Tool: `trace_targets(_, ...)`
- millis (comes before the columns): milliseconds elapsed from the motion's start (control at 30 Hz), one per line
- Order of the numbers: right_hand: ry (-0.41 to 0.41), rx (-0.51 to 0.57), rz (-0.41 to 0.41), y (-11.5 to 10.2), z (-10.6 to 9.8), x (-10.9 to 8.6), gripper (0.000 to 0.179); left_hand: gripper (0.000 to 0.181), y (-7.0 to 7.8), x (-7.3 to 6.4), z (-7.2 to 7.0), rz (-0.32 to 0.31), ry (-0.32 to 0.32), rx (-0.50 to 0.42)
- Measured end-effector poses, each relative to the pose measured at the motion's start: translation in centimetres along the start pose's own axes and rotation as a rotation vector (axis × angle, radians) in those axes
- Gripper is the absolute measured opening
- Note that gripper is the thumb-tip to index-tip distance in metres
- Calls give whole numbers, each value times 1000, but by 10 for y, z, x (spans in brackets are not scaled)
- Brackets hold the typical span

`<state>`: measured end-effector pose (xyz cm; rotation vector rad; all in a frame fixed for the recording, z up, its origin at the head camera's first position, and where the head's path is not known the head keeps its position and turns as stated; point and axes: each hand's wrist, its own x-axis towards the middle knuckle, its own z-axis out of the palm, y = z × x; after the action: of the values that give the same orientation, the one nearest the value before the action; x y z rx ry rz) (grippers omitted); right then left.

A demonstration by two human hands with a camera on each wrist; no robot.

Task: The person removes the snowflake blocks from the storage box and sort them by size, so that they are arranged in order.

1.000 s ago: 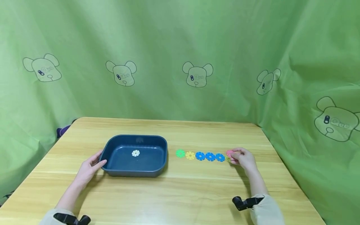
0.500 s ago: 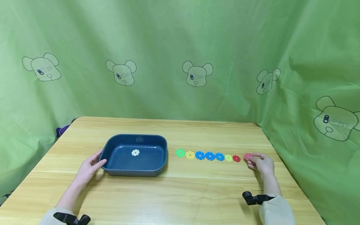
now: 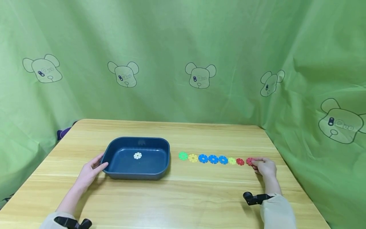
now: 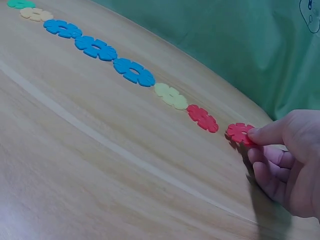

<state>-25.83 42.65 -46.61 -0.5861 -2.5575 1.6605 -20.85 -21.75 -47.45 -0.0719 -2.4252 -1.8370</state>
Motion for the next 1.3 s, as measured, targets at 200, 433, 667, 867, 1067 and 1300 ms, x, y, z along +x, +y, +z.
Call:
trace_targets(200, -16, -76, -29, 0, 2, 0, 35, 57, 0, -1, 0, -5, 0, 3)
trace_targets(433, 8, -89, -15, -1, 5, 1, 32, 59, 0, 0, 0, -5, -4, 7)
trace_targets(667, 49, -120, -13, -1, 6, 1, 38, 58, 1, 0, 0, -5, -6, 4)
trace_targets(867, 47, -109, -6, 0, 5, 0, 40, 58, 3, -1, 0, -15, -6, 0)
trace_targets(1067, 31, -107, -37, -1, 3, -3, 42, 59, 4, 0, -1, -24, -13, -2)
trace_targets(1300, 42, -262, -182, -26, 10, -13, 42, 58, 4, -1, 0, -19, -11, -6)
